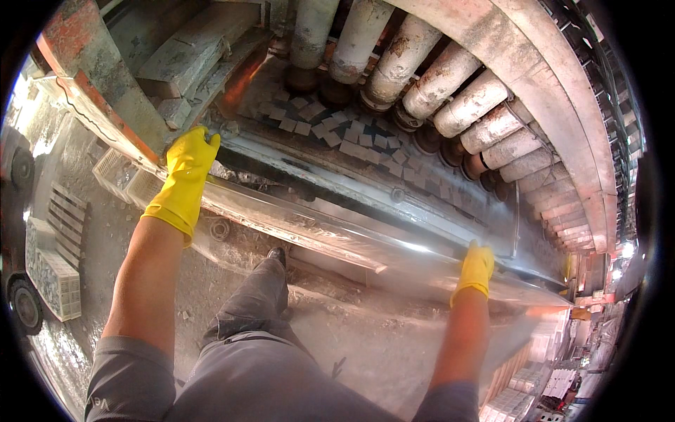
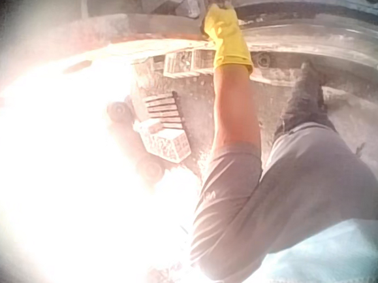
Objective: The person repeatedly places small white rectangular blocks into a rotating industrial machine. The blocks are fed into the machine's opening and carried by rotating rollers. The person uses both hands to handle the blocks and ensure they enter the machine.
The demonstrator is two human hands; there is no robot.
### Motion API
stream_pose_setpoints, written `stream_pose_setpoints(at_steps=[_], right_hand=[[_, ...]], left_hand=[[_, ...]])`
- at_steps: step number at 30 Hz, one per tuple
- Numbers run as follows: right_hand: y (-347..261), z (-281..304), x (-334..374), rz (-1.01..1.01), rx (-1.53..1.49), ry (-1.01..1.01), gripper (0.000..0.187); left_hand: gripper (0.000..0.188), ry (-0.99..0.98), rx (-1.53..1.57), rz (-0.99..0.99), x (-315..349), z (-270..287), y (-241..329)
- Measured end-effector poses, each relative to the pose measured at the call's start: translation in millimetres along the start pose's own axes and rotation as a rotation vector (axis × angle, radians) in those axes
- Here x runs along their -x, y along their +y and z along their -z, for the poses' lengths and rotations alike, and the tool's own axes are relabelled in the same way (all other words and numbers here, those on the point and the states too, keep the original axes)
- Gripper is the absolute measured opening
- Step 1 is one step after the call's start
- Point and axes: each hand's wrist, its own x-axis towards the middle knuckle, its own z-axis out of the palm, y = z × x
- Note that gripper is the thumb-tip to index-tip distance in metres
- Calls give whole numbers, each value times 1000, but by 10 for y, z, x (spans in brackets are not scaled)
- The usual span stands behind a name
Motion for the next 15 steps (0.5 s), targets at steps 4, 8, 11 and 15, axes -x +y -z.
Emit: stream_pose_setpoints(at_steps=[4, 8, 11, 15], right_hand=[[-61, -12, -37, -10, -13, -18, 61], [-184, 14, -177, -51, -55, -61, 61], [-285, 6, -237, 113, 57, 15, 60], [-490, 34, -318, 59, -20, -4, 59]], left_hand=[[45, -12, -17, 21, -53, -18, 8], [45, -3, -33, 18, -209, -68, 86], [44, -11, -45, 21, -328, -83, 194], [43, -19, -46, 29, -489, -125, 293]])
